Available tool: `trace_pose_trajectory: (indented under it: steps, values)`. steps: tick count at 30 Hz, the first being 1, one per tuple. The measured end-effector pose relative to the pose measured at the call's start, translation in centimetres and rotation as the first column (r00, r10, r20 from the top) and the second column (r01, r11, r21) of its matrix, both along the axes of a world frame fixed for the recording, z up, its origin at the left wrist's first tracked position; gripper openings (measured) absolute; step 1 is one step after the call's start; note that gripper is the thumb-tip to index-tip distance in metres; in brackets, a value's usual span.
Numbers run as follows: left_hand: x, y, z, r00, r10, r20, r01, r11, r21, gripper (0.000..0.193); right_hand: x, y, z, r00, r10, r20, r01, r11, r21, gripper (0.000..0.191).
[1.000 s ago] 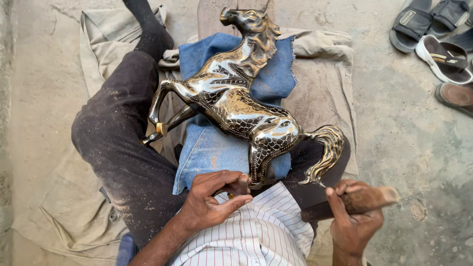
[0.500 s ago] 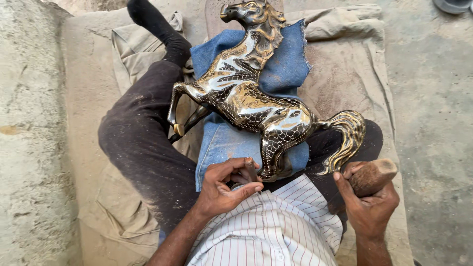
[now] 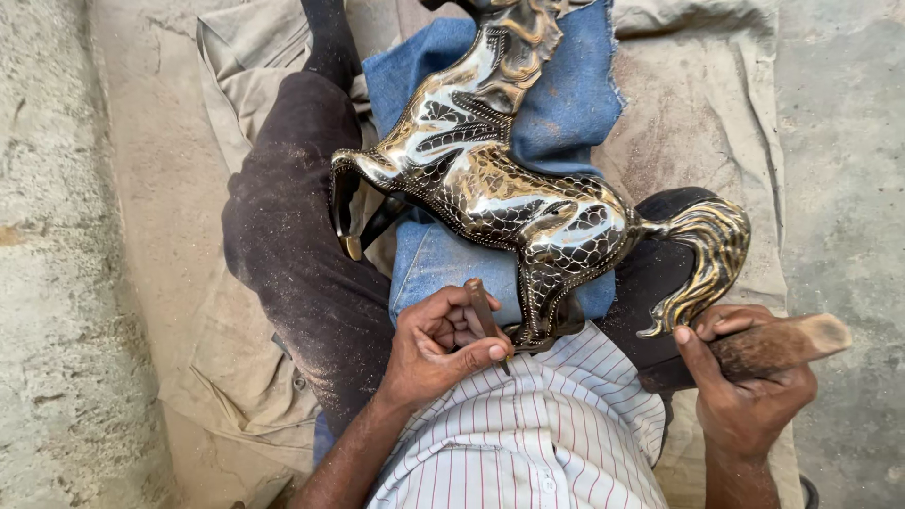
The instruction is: The person sits on the ground with a brass horse statue resting on a denim pad on their lap. They hold a small chisel against the statue's surface details and strike it with a wooden mallet, repositioning the chisel repeatedly to work different areas of the figure's body and mane.
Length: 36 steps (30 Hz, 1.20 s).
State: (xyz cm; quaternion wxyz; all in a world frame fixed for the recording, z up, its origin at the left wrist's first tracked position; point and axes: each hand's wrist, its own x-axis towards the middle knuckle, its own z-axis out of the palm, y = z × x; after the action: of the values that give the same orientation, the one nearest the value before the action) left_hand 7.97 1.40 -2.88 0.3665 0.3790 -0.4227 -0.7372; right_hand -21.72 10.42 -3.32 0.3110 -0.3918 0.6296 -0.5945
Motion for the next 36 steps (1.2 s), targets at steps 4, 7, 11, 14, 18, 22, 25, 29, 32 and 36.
trace_pose_trajectory:
  steps: [4, 7, 11, 14, 18, 22, 25, 29, 32, 36]
  values:
    - [0.2, -1.3, 1.8, 0.999, -0.017, 0.030, 0.017, 1.000, -0.012, 0.045, 0.1, -0.3, 0.2, 1.000, 0.012, -0.012, -0.012, 1.000, 0.010, 0.025]
    - [-0.1, -2.6, 3.4, 0.993, -0.073, 0.091, 0.081, 0.993, -0.082, 0.046, 0.4, 0.1, 0.1, 0.997, -0.020, 0.078, 0.026, 0.997, -0.077, 0.026]
    - [-1.3, -4.9, 5.4, 0.971, -0.172, 0.166, 0.198, 0.967, -0.158, 0.052, 0.9, 2.2, -0.4, 0.947, -0.240, 0.212, 0.272, 0.953, -0.136, 0.033]
    - [-2.1, -6.8, 6.7, 0.913, -0.294, 0.283, 0.361, 0.905, -0.225, 0.051, 1.1, 4.3, -1.3, 0.988, -0.140, 0.065, 0.144, 0.988, -0.062, 0.036]
    - [-3.7, -8.2, 8.0, 0.812, -0.378, 0.444, 0.559, 0.722, -0.407, 0.045, 1.2, 5.0, -4.3, 0.961, -0.122, 0.249, 0.116, 0.992, 0.040, 0.027]
    - [-4.7, -8.9, 8.6, 0.816, -0.369, 0.444, 0.576, 0.572, -0.584, 0.042, -0.3, 5.0, -4.3, 0.984, -0.180, 0.013, 0.172, 0.958, 0.231, 0.026]
    - [-5.1, -9.2, 8.9, 0.794, -0.381, 0.473, 0.602, 0.602, -0.525, 0.041, -1.0, 5.8, -1.8, 0.976, -0.183, -0.119, 0.203, 0.960, 0.193, 0.026]
    - [-4.9, -8.9, 9.2, 0.806, -0.310, 0.505, 0.541, 0.731, -0.415, 0.045, 0.0, 6.3, 0.6, 0.973, -0.177, 0.147, 0.193, 0.976, -0.098, 0.031]
    - [-4.2, -8.6, 9.0, 0.878, -0.221, 0.425, 0.375, 0.869, -0.323, 0.052, 0.6, 5.6, 1.6, 0.917, -0.002, 0.399, -0.059, 0.989, 0.139, 0.027]
    - [-4.5, -7.4, 8.0, 0.959, -0.066, 0.274, 0.169, 0.914, -0.370, 0.049, -0.2, 3.5, 3.4, 0.939, -0.099, 0.329, -0.015, 0.946, 0.325, 0.038]
